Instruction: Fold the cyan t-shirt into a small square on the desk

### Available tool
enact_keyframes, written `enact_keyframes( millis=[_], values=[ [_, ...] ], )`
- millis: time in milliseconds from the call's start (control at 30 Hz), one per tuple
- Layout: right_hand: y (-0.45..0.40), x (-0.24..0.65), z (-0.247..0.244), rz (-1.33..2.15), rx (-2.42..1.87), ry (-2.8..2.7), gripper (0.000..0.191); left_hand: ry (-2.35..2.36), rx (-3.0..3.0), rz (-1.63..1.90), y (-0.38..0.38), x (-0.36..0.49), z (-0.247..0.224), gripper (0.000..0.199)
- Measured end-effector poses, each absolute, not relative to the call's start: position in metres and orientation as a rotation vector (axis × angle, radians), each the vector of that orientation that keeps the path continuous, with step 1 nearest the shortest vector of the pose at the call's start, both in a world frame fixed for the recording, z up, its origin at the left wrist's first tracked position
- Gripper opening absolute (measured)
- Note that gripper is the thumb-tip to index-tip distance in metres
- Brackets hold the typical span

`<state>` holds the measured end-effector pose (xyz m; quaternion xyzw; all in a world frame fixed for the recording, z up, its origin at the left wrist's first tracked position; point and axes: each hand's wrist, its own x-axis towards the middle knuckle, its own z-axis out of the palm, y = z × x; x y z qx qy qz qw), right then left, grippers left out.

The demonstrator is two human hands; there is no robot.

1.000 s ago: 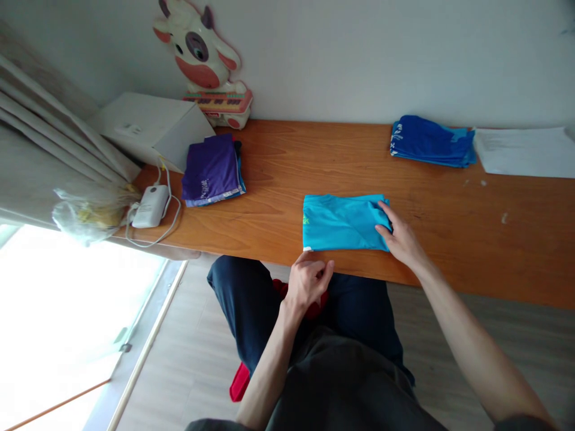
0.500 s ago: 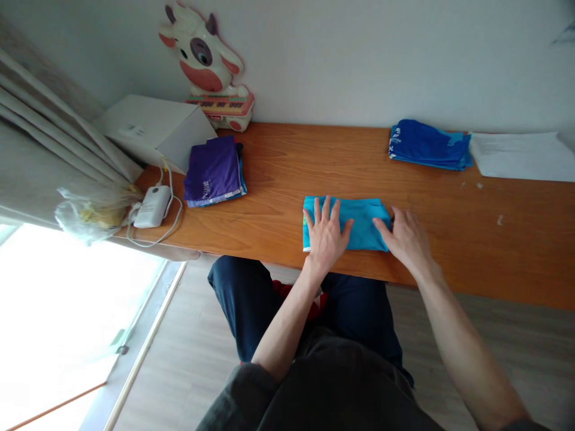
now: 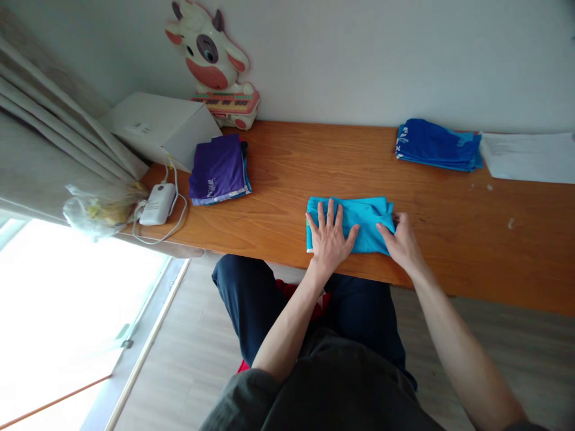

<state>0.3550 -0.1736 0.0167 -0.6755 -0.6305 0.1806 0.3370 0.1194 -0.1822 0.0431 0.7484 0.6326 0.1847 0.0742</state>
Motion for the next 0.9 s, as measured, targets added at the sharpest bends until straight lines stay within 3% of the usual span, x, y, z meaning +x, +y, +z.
enact_keyframes(
  millis=[200,433,667,833,900],
  values=[
    [-0.177,0.36,0.016,0.705,-1.704,-1.357,0.08,1.892,2.247,0.587,-0.184,0.12,0.042,0.082],
    [-0.179,0.354,0.038,0.494,-1.617,-1.662,0.081,1.828,2.214,0.692,-0.184,0.12,0.042,0.079],
    [-0.18,0.39,0.061,1.046,-1.44,-1.904,0.088,1.813,2.209,0.683,-0.184,0.118,0.043,0.079],
    [-0.171,0.408,0.077,1.15,-1.433,-2.061,0.044,1.815,2.206,0.723,-0.182,0.119,0.04,0.078],
    [-0.166,0.407,0.083,1.119,-1.411,-2.086,0.037,1.823,2.192,0.751,-0.182,0.12,0.038,0.079]
  ],
)
